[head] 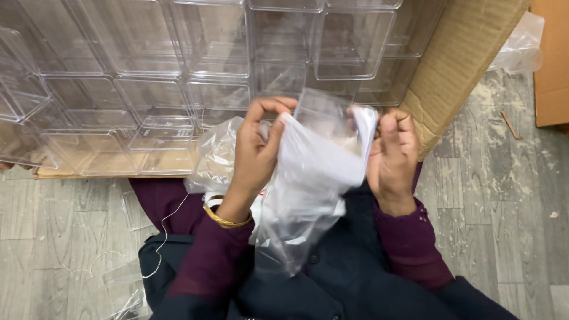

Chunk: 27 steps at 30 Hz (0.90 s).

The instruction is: The person sits on the floor in front of a cardboard box filled with clear plastic containers. They open a plastic bag, insert a plastic container into it, and place the bagged container back into the cardboard box, repeating this bagging cycle for successive containers.

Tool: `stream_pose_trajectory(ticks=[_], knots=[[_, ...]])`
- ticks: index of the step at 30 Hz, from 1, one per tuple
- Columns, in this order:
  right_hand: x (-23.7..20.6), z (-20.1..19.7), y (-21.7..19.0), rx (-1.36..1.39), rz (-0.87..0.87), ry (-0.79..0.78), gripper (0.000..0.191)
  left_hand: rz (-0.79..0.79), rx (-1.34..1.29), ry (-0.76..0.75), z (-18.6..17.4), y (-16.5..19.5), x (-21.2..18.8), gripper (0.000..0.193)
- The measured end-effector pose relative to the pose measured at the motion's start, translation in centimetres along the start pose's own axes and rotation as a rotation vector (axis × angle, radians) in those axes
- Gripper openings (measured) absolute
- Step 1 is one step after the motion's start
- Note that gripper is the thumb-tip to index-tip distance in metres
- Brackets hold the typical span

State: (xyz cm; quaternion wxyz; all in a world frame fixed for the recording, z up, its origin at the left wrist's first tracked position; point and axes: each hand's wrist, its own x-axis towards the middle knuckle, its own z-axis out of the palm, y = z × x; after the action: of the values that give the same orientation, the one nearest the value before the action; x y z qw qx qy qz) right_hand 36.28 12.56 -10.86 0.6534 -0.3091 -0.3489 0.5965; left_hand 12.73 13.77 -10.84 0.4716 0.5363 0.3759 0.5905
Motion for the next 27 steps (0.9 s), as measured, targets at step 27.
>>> stream_pose_trajectory(ticks=[27], knots=[[-0.4,0.2,-1.2,0.041,-0.099,-0.073,0.016,-0.017,-0.239,-0.345,-0.8,2.7,-0.6,0.021]])
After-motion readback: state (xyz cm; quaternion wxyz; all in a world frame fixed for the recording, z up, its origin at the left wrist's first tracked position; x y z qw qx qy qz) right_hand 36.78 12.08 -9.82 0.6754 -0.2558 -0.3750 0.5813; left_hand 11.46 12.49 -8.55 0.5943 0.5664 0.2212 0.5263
